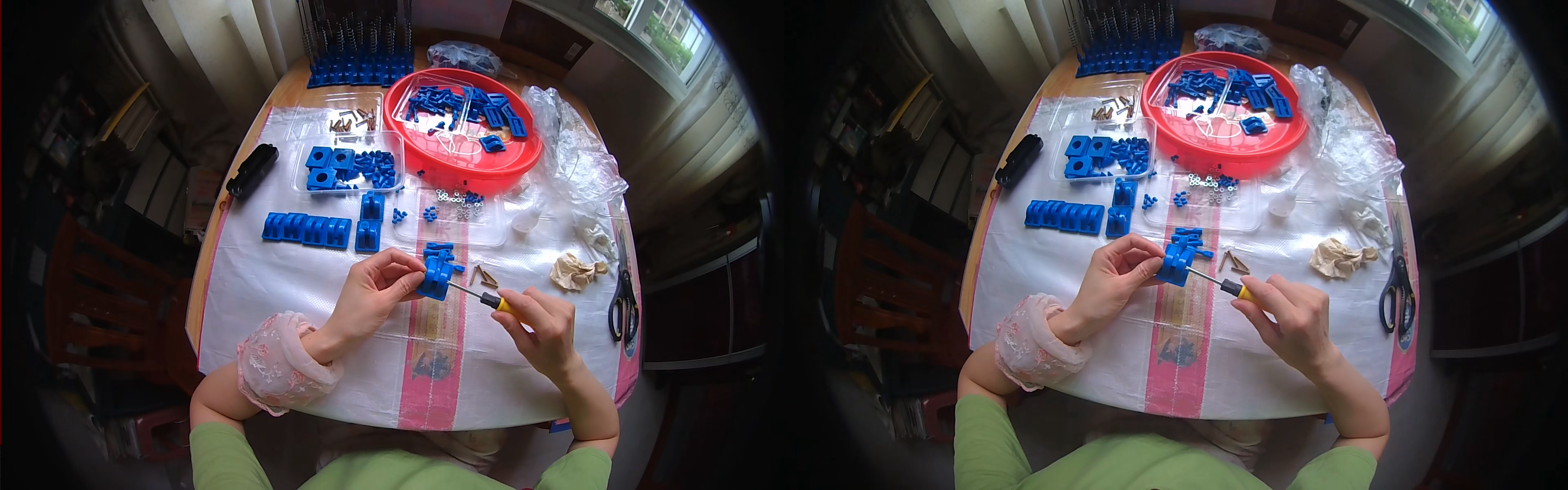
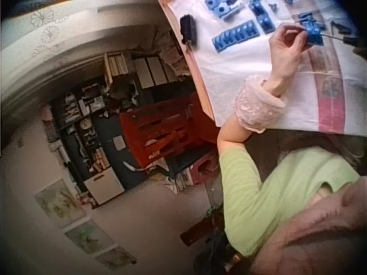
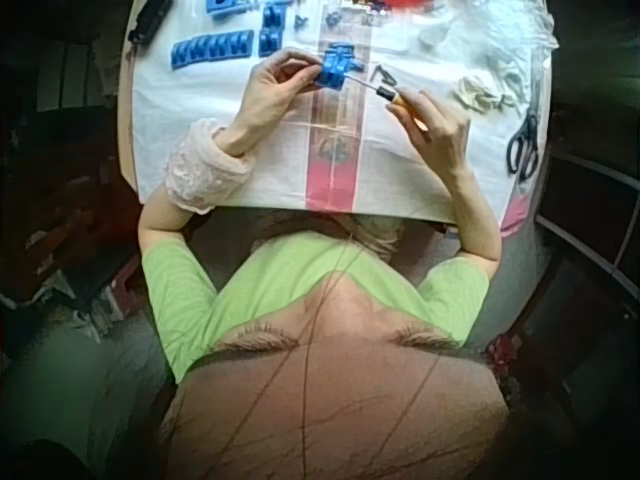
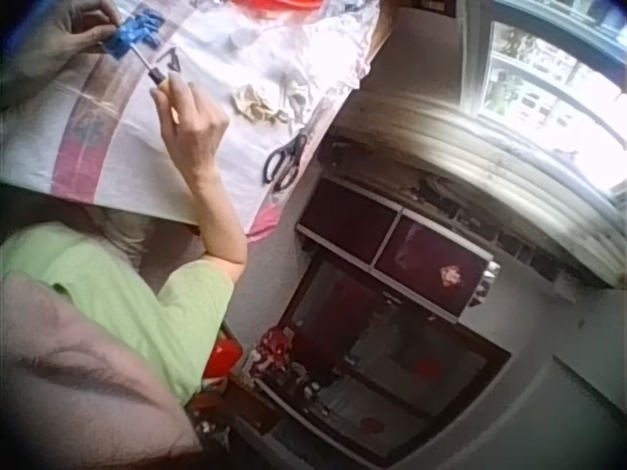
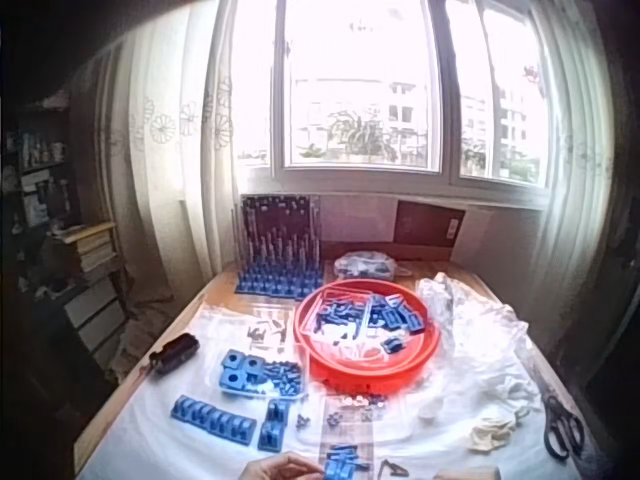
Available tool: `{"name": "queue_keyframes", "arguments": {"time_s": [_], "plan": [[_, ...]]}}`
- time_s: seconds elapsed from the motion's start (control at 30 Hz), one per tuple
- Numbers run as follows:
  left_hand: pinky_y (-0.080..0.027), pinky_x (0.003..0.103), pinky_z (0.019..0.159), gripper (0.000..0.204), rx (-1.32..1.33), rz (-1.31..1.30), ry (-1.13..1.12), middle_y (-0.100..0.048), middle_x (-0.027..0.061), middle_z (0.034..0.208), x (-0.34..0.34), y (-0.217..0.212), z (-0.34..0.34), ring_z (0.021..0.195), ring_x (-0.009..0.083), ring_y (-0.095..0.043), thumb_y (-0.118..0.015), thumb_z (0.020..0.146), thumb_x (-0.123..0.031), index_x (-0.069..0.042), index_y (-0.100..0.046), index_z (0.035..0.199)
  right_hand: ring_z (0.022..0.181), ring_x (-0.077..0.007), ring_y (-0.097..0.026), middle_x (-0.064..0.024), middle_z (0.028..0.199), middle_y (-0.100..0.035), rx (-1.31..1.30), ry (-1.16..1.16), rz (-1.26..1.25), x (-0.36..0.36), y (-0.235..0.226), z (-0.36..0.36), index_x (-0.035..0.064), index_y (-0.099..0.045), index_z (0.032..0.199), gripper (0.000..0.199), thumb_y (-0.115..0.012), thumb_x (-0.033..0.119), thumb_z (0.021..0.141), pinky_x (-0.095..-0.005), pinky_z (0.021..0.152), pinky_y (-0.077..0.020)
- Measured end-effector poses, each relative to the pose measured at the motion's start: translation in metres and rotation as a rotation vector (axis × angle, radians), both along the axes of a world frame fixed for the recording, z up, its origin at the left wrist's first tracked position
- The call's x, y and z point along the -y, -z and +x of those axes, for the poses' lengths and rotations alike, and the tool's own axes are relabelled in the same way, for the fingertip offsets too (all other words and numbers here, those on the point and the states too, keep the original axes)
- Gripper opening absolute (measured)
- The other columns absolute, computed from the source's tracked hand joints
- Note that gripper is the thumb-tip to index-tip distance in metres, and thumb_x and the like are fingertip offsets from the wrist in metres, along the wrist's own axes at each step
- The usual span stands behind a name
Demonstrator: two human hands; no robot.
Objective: Assembling blue plastic components using a screwdriver and wire cutters.
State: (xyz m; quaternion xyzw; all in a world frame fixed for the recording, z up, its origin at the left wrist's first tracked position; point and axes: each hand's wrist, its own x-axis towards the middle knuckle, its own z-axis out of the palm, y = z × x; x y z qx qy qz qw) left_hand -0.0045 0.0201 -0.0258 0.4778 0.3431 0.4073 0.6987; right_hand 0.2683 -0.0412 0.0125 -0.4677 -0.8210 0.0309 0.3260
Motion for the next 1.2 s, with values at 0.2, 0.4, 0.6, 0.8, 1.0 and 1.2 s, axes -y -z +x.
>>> {"name": "queue_keyframes", "arguments": {"time_s": [0.2, 0.4, 0.6, 0.8, 1.0, 1.2], "plan": [[-0.060, 0.034, 0.095, 0.013, -0.003, -0.019, 0.002, -0.073, 0.0093, 0.104, 0.0006, 0.0000, 0.0008, 0.100, 0.0153, -0.070, -0.063, 0.101, -0.010, -0.001, -0.063, 0.111, 0.050, -0.0200, -0.056, -0.0042, 0.068, -0.062, 0.023, 0.001, -0.015, 0.0012, 0.0001, 0.0005, 0.0045, -0.070, 0.103, 0.026, -0.081, 0.018, 0.084, -0.0340, 0.048, -0.0409], [-0.060, 0.034, 0.095, 0.013, -0.011, -0.005, -0.006, -0.073, 0.0092, 0.104, 0.0012, -0.0022, 0.0006, 0.100, 0.0153, -0.070, -0.062, 0.102, -0.010, -0.002, -0.063, 0.112, 0.051, -0.0195, -0.058, -0.0040, 0.068, -0.063, 0.020, -0.002, -0.075, 0.0009, -0.0014, -0.0008, 0.0043, -0.069, 0.104, 0.023, -0.079, 0.017, 0.087, -0.0338, 0.048, -0.0422], [-0.060, 0.035, 0.095, 0.011, 0.017, 0.009, 0.000, -0.073, 0.0102, 0.103, 0.0008, -0.0011, 0.0019, 0.100, 0.0162, -0.071, -0.061, 0.102, -0.009, -0.003, -0.062, 0.111, 0.053, -0.0186, -0.061, -0.0054, 0.073, -0.068, -0.033, -0.006, -0.164, 0.0020, -0.0010, -0.0006, 0.0034, -0.069, 0.103, 0.021, -0.077, 0.016, 0.088, -0.0329, 0.049, -0.0445], [-0.061, 0.034, 0.094, 0.012, -0.005, 0.016, -0.005, -0.072, 0.0093, 0.103, 0.0010, -0.0006, 0.0003, 0.099, 0.0158, -0.070, -0.061, 0.102, -0.009, -0.001, -0.062, 0.111, 0.053, -0.0189, -0.062, -0.0056, 0.073, -0.067, -0.041, -0.015, -0.136, 0.0010, -0.0012, -0.0017, 0.0037, -0.069, 0.102, 0.021, -0.078, 0.016, 0.087, -0.0325, 0.048, -0.0444], [-0.061, 0.033, 0.093, 0.014, 0.004, 0.002, -0.003, -0.070, 0.0072, 0.103, 0.0012, -0.0004, 0.0005, 0.098, 0.0142, -0.069, -0.061, 0.102, -0.010, 0.000, -0.062, 0.111, 0.057, -0.0206, -0.062, -0.0079, 0.073, -0.065, -0.033, -0.015, -0.060, 0.0004, -0.0017, -0.0018, 0.0037, -0.071, 0.105, 0.030, -0.084, 0.010, 0.079, -0.0322, 0.050, -0.0444], [-0.061, 0.033, 0.092, 0.014, 0.011, -0.012, -0.002, -0.070, 0.0064, 0.104, 0.0016, 0.0009, 0.0014, 0.098, 0.0135, -0.069, -0.061, 0.102, -0.010, 0.001, -0.063, 0.111, 0.056, -0.0203, -0.061, -0.0066, 0.071, -0.065, -0.017, -0.013, -0.022, 0.0009, -0.0017, -0.0016, 0.0039, -0.071, 0.103, 0.028, -0.084, 0.012, 0.079, -0.0328, 0.050, -0.0441]]}}
